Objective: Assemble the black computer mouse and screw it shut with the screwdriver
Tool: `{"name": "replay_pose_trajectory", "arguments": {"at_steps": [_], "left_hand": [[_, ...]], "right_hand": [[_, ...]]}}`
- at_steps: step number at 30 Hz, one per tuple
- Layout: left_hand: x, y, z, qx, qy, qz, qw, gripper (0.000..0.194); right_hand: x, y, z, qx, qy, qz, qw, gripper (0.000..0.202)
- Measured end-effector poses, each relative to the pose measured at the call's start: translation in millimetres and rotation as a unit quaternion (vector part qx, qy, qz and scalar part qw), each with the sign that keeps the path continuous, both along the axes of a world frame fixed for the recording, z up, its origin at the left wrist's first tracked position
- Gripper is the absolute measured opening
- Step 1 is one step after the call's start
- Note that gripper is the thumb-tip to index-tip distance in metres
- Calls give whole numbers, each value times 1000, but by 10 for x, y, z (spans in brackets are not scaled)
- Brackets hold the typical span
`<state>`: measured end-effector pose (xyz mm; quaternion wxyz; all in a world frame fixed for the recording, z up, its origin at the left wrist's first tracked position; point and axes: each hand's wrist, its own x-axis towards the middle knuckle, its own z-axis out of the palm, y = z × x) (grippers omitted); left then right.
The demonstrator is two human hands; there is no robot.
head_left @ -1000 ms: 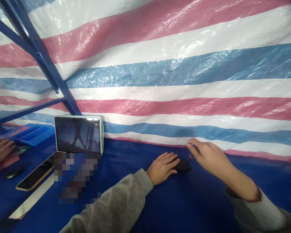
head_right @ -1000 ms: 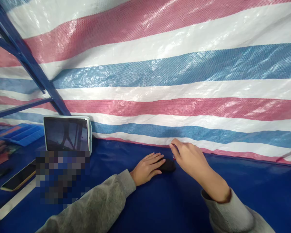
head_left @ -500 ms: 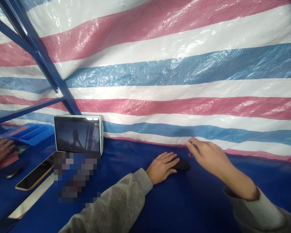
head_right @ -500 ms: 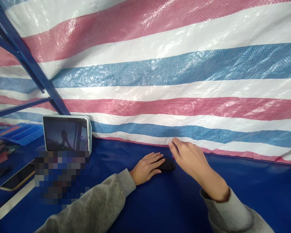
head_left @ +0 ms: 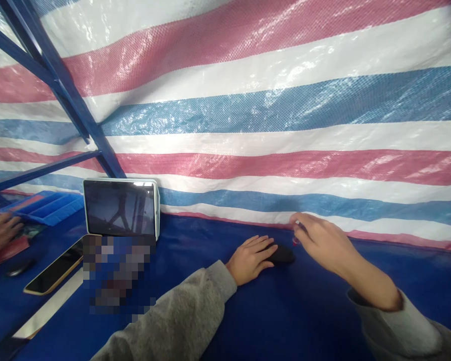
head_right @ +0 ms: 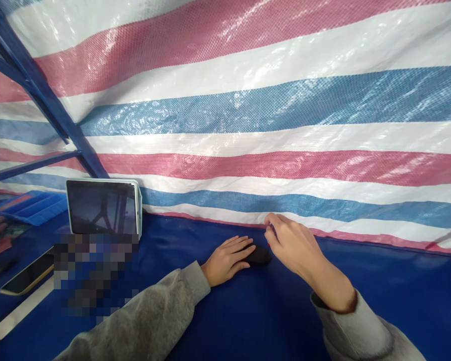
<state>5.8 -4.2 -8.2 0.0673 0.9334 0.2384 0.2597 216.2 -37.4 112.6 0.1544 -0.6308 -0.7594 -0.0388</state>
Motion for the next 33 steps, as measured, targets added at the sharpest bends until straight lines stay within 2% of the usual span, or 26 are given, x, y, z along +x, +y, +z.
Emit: {"name": "replay_pose_trajectory", "arguments": {"at_steps": [5, 11, 15, 19, 24, 29, 33], "left_hand": [[3, 1, -7, -4, -4, 2, 1000, 46], [0, 1, -23, 10, 6, 1, 1000, 46], [2, 0, -17, 12, 6, 4, 1000, 46], [0, 1, -6, 8, 3, 0, 1000, 46], [-4, 1, 10, 6, -3, -3, 1000, 46], [2, -8, 27, 3, 4, -2, 1000, 46], [8, -8, 27, 6, 4, -4, 1000, 45]], "right_hand": [[-4, 12, -37, 14, 12, 10, 1000, 23], [-2, 14, -27, -15, -22, -22, 999, 32], [7, -8, -2, 22, -1, 13, 1000, 22], [0, -7, -3, 12, 5, 40, 999, 24], [6, 1, -7, -8, -20, -6, 1000, 33], [24, -7, 6, -7, -8, 38, 999, 25], [12, -1, 6, -7, -12, 14, 1000, 31]]}}
